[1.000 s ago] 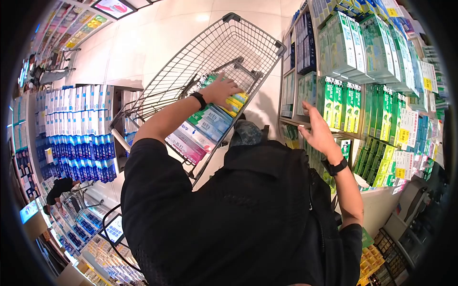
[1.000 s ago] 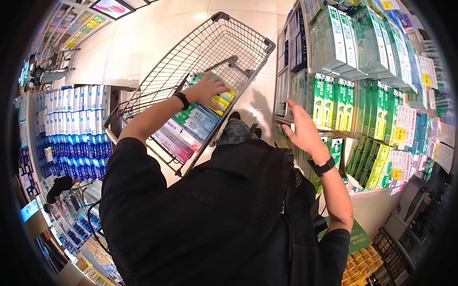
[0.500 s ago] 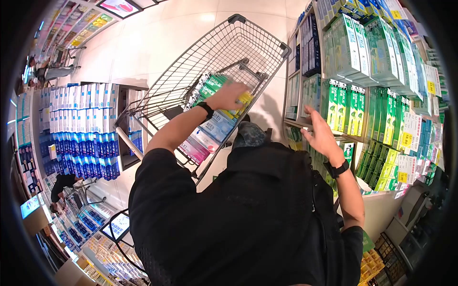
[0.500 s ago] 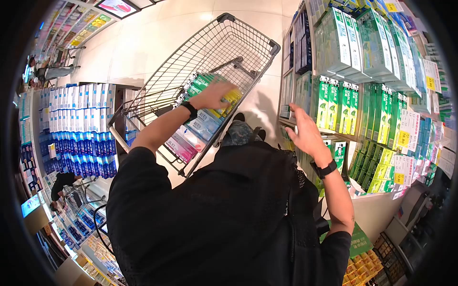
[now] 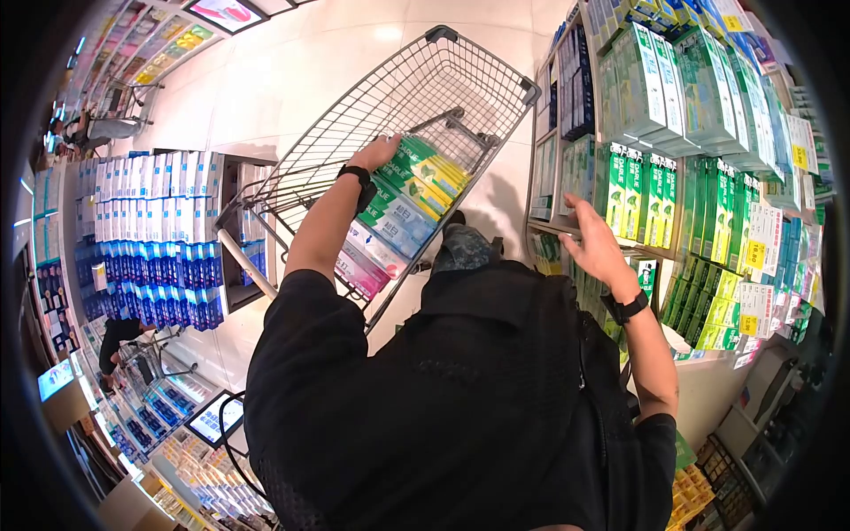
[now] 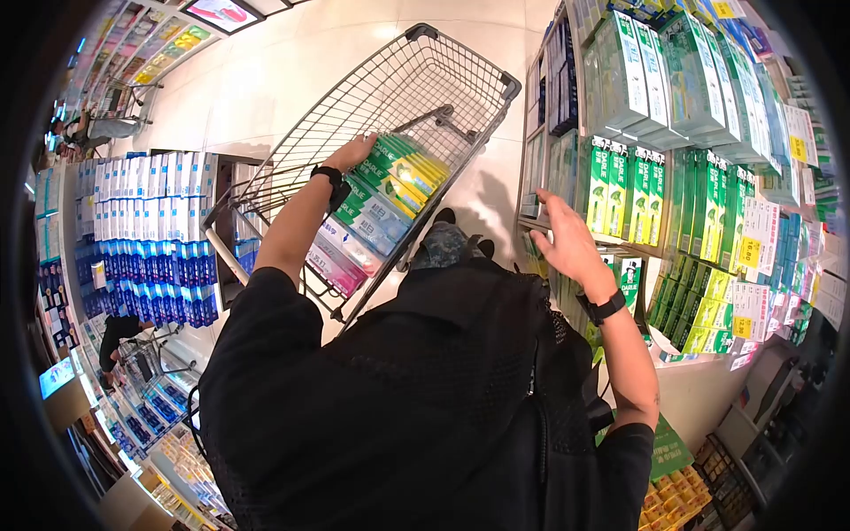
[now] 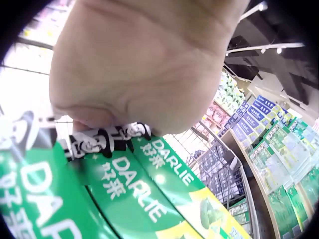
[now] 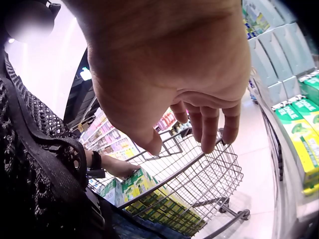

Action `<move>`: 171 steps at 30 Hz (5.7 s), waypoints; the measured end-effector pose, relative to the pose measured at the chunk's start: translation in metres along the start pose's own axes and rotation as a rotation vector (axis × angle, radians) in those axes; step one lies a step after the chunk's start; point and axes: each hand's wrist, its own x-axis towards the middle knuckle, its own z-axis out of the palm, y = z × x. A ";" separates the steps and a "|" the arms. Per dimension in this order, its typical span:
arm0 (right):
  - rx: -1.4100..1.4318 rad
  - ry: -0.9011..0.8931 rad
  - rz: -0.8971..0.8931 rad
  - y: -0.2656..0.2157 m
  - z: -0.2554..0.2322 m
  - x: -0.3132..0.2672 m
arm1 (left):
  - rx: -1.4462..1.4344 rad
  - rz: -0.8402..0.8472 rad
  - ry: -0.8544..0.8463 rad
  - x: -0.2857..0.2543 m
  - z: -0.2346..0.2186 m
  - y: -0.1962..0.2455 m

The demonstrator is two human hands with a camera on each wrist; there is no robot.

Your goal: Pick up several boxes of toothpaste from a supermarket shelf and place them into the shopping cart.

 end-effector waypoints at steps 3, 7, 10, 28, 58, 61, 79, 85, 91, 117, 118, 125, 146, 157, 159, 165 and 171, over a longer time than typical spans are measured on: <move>-0.007 0.000 0.005 -0.003 -0.005 -0.009 | 0.146 -0.012 0.031 -0.010 -0.016 -0.002; 0.055 0.001 0.030 0.006 0.001 -0.029 | -0.109 0.304 0.463 -0.104 -0.085 -0.023; 0.032 -0.043 -0.026 0.025 0.021 -0.033 | 0.097 0.209 0.675 -0.185 -0.114 -0.078; 0.035 -0.278 -0.322 -0.034 0.094 -0.018 | -0.503 -0.005 0.886 -0.382 0.089 -0.223; -0.550 -0.068 -0.039 -0.123 0.248 -0.062 | 0.154 0.556 0.899 -0.246 -0.028 -0.183; -0.580 -0.056 -0.012 -0.113 0.234 -0.061 | 0.367 0.436 0.827 -0.236 -0.012 -0.168; -0.546 0.027 0.113 -0.091 0.169 -0.001 | 0.456 0.404 0.701 -0.182 -0.048 -0.087; -0.531 0.159 0.058 -0.067 0.140 0.019 | 0.511 0.397 0.635 -0.157 -0.052 -0.055; -0.532 0.196 0.054 -0.066 0.126 0.037 | 0.590 0.379 0.517 -0.131 -0.067 -0.046; -0.624 0.073 0.262 -0.039 0.091 0.162 | 0.402 0.778 0.428 -0.001 -0.138 0.009; -0.614 0.071 0.261 -0.041 0.091 0.168 | 0.416 0.776 0.440 0.001 -0.141 0.002; -0.462 0.688 0.388 -0.049 -0.078 0.219 | 0.397 0.766 0.430 0.008 -0.154 0.037; 0.170 0.523 0.219 -0.109 0.097 0.222 | 0.492 0.888 -0.077 0.013 -0.224 0.028; -0.598 0.754 0.775 -0.170 0.170 0.261 | 0.698 1.304 -0.326 0.096 -0.284 0.027; -0.496 0.913 0.949 -0.173 0.186 0.261 | 0.670 1.372 -0.358 0.098 -0.278 0.022; -0.378 0.872 1.054 -0.232 0.275 0.232 | 0.540 1.513 -0.536 0.064 -0.251 -0.042; -0.304 0.847 1.249 -0.257 0.286 0.259 | 0.233 1.587 -1.024 0.132 -0.248 -0.038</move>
